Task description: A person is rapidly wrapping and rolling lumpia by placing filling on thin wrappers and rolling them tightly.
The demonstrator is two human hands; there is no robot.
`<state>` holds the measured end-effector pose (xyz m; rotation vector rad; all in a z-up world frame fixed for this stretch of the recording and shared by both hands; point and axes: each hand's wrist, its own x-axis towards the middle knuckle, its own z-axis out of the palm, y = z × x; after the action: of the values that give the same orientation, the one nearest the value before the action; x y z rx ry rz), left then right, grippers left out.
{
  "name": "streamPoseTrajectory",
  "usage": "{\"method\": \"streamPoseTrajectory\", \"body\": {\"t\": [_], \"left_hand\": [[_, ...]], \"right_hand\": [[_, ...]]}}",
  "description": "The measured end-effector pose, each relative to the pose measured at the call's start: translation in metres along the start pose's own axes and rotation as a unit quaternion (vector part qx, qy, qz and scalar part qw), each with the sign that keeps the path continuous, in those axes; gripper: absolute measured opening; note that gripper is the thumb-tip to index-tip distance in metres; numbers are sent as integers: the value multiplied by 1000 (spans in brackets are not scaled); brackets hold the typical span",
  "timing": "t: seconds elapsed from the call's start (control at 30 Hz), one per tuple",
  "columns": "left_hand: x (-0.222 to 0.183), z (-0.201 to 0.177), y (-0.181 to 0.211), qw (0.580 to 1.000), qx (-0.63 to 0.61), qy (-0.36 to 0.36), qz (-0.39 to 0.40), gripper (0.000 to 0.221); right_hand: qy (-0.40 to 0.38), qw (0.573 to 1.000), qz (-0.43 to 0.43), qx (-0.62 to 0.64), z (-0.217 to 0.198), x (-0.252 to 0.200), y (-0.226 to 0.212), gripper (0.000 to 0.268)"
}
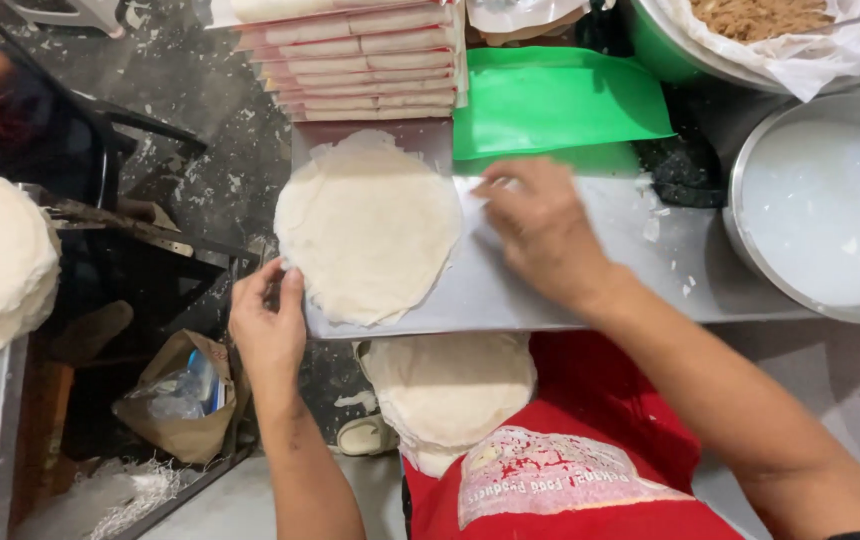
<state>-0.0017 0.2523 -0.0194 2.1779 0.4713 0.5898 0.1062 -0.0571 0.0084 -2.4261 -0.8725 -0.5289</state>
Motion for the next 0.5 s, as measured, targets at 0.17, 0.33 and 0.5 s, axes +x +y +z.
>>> {"method": "streamPoseTrajectory", "body": {"t": [0.17, 0.33, 0.5], "left_hand": [[7, 4, 10, 1000, -3, -6, 16, 13], [-5, 4, 57, 977, -201, -70, 12, 8], [-16, 16, 60, 935, -339, -103, -28, 8]], "right_hand": [[-91, 959, 22, 268, 28, 16, -66, 12], [-98, 830, 207, 508, 48, 23, -90, 50], [-87, 785, 280, 546, 50, 22, -92, 55]]}}
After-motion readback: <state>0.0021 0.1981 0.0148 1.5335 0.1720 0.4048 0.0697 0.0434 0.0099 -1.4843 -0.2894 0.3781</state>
